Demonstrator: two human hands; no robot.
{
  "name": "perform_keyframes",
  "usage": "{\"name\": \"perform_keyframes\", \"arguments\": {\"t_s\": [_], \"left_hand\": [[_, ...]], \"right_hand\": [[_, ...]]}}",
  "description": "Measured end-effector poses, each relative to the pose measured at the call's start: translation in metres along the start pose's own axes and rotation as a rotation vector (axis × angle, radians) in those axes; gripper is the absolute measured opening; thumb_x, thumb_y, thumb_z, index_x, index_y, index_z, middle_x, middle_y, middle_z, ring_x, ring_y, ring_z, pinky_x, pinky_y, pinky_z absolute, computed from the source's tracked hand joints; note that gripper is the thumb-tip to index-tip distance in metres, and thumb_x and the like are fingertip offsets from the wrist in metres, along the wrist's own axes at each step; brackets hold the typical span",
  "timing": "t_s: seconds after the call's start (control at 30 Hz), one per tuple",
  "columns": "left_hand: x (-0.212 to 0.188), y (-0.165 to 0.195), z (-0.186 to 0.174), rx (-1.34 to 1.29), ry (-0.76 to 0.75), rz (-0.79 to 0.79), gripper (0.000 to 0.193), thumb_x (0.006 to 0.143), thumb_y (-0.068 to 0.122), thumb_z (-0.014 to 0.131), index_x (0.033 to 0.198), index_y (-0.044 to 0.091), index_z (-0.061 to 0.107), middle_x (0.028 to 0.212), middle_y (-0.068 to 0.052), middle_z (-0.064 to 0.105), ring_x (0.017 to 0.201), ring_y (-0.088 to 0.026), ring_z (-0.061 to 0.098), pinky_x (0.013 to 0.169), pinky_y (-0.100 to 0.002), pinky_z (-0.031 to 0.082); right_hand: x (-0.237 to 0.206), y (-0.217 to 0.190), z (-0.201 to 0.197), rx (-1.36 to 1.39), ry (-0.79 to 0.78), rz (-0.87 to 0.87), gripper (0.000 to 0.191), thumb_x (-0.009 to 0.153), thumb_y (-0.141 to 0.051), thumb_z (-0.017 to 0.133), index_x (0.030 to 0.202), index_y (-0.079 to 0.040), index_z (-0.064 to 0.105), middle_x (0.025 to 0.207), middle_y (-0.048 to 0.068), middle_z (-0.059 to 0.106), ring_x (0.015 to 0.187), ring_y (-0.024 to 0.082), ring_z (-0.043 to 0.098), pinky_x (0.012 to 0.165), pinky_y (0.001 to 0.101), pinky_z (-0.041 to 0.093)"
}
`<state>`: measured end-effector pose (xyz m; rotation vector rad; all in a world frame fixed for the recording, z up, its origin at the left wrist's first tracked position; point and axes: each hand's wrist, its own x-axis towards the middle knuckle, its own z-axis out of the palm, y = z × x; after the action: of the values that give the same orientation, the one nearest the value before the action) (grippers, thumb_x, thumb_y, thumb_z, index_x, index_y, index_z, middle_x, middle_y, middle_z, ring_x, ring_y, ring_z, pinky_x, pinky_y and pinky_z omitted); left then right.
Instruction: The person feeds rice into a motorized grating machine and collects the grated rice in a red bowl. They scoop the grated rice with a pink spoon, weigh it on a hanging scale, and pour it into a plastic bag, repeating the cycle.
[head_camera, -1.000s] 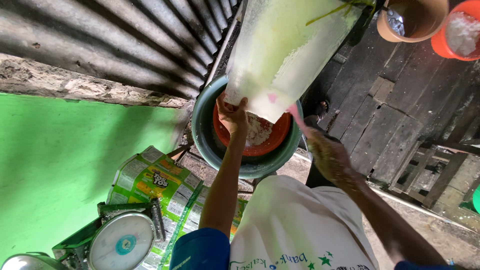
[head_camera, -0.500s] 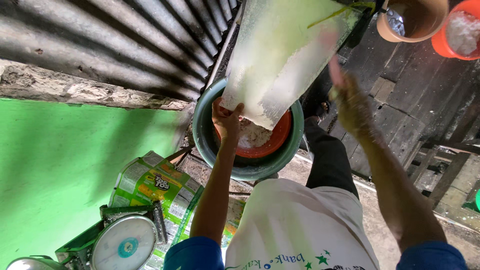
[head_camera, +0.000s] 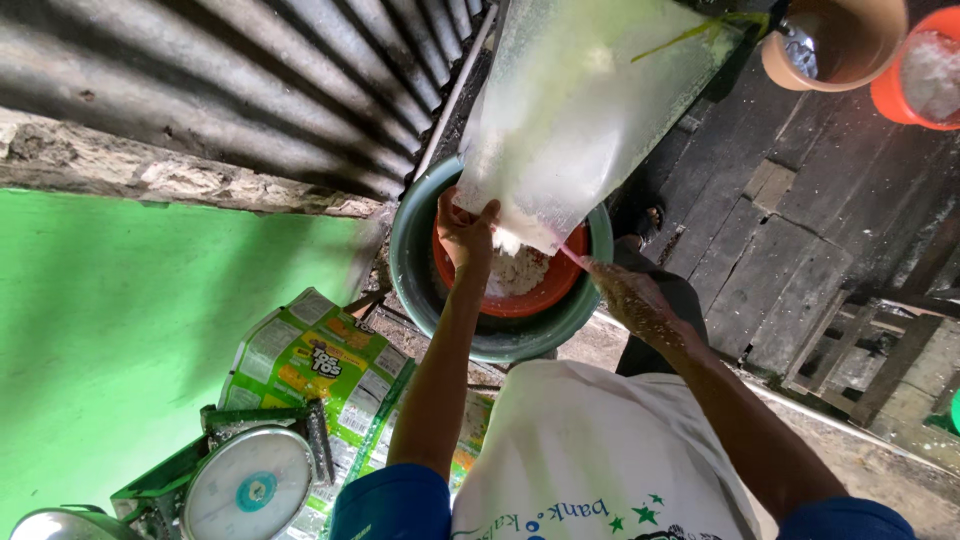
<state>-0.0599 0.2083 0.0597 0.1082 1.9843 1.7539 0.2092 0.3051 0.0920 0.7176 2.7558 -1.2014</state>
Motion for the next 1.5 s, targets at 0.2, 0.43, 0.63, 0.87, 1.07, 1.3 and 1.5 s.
{"name": "perform_keyframes", "arguments": {"t_s": [0.2,0.43,0.63,0.87,1.07,1.3,1.5], "left_hand": [[0.000,0.003,-0.015,-0.076,-0.082,-0.065,0.060,0.079,0.000,0.084,0.132,0.002,0.056,0.079,-0.005,0.072,0.062,-0.013,0.068,0.053,-0.028,0.059],[0.003,0.001,-0.020,-0.061,-0.088,-0.146,0.061,0.078,-0.001,0.083,0.132,0.002,0.055,0.077,-0.005,0.069,0.060,-0.014,0.070,0.052,-0.030,0.064],[0.002,-0.006,-0.010,-0.090,-0.058,-0.073,0.070,0.077,-0.003,0.086,0.139,0.001,0.055,0.064,-0.003,0.055,0.054,-0.010,0.054,0.049,-0.029,0.054],[0.001,-0.011,-0.022,-0.189,-0.119,-0.079,0.065,0.078,0.001,0.085,0.136,0.005,0.058,0.069,-0.004,0.066,0.058,-0.012,0.064,0.054,-0.030,0.058],[-0.001,-0.008,-0.034,-0.235,-0.239,-0.141,0.060,0.079,0.004,0.087,0.133,0.006,0.062,0.081,-0.006,0.073,0.062,-0.015,0.070,0.058,-0.034,0.063],[0.003,-0.006,-0.024,-0.228,-0.220,-0.168,0.059,0.076,0.006,0.088,0.128,0.005,0.062,0.077,-0.003,0.071,0.060,-0.014,0.069,0.056,-0.034,0.063],[-0.001,-0.018,-0.029,-0.224,-0.164,-0.055,0.069,0.074,0.012,0.090,0.135,0.014,0.058,0.063,0.003,0.061,0.056,-0.009,0.061,0.056,-0.028,0.059]], "right_hand": [[0.047,0.012,-0.089,0.147,0.305,0.199,0.053,0.109,-0.039,0.029,0.154,-0.015,0.044,0.103,0.015,0.064,0.086,0.031,0.067,0.073,0.0447,0.060],[0.064,0.012,-0.108,0.136,0.202,0.089,0.031,0.118,-0.032,0.035,0.132,-0.010,0.052,0.108,0.011,0.071,0.096,0.026,0.070,0.085,0.0426,0.059],[0.033,-0.005,-0.047,0.298,-0.026,0.074,0.046,0.110,-0.035,0.032,0.147,-0.013,0.049,0.137,0.014,0.055,0.120,0.029,0.058,0.106,0.0407,0.048],[0.054,-0.024,-0.094,0.261,-0.022,0.267,0.065,0.107,-0.055,0.027,0.149,-0.009,0.046,0.139,0.019,0.058,0.126,0.033,0.058,0.108,0.0514,0.044],[0.095,0.027,-0.123,0.232,0.129,0.429,0.063,0.104,-0.054,0.031,0.150,-0.015,0.050,0.104,0.020,0.064,0.091,0.037,0.066,0.085,0.0536,0.058],[0.057,0.043,-0.029,0.107,-0.112,-0.139,0.035,0.116,-0.037,0.040,0.121,-0.015,0.066,0.113,0.013,0.074,0.108,0.025,0.071,0.099,0.0417,0.058],[0.023,0.033,-0.009,0.322,-0.255,0.076,0.035,0.111,-0.031,0.043,0.140,-0.014,0.053,0.121,0.013,0.069,0.105,0.025,0.072,0.098,0.0396,0.057]]}}
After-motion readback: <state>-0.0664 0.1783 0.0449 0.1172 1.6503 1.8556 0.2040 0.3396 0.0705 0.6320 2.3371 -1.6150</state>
